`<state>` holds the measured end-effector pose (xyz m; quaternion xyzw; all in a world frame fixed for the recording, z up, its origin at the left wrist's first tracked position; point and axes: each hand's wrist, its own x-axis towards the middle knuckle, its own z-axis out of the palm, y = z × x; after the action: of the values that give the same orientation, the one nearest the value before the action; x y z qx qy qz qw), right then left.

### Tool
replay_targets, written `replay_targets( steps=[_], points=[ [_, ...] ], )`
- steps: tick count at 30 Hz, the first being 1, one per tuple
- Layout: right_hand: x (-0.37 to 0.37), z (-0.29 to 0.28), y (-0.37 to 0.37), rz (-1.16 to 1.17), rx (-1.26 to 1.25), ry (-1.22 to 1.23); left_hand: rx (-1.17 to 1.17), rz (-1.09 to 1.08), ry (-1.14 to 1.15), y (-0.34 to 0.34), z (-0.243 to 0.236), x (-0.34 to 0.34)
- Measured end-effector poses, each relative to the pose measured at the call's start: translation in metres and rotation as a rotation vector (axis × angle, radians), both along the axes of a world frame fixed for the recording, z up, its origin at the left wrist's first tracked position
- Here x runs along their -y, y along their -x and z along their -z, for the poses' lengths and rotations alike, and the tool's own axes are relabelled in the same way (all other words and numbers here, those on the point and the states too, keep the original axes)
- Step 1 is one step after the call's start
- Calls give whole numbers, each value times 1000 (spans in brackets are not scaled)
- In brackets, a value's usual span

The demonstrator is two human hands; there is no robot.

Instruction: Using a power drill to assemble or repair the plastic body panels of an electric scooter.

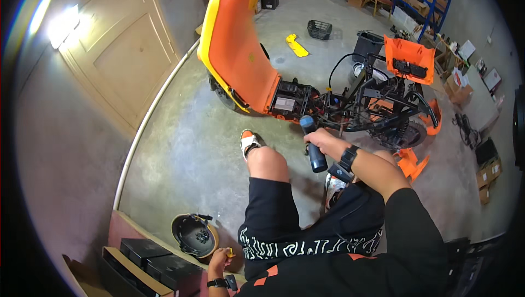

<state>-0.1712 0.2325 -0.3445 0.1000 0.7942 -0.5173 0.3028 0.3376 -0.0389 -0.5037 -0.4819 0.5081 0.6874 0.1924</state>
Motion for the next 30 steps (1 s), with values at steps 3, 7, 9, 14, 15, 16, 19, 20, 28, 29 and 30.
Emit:
replay_targets(
  steps=[3,7,9,14,15,16,19,20,28,29,30],
  points=[
    [20,5,45,-237,-308,-490,-134,-131,41,12,-19,10],
    [37,34,105,-117,-710,-718,-254,-237,-94,11,-35,10],
    [42,50,145,-114,-731,-790,-287,-179,-226,10,-41,7],
    [50,101,213,94,-737,-901,-131,-294,-77,32,-54,-3],
    [48,110,217,121,-763,-897,-123,-311,-63,36,-57,-4],
    [47,117,222,116,-753,-907,-113,-321,-47,40,-61,-3],
    [38,129,223,150,-707,-922,-104,-355,-3,42,-74,2],
    [35,128,223,114,-689,-881,-110,-365,14,42,-79,5],
    [34,65,181,-9,-642,-850,-642,-218,-99,109,-163,32],
    [40,53,166,-23,-804,-920,-693,-322,33,124,-180,26],
    [44,35,162,-129,-789,-913,-771,-284,501,146,-187,10]
  ],
)
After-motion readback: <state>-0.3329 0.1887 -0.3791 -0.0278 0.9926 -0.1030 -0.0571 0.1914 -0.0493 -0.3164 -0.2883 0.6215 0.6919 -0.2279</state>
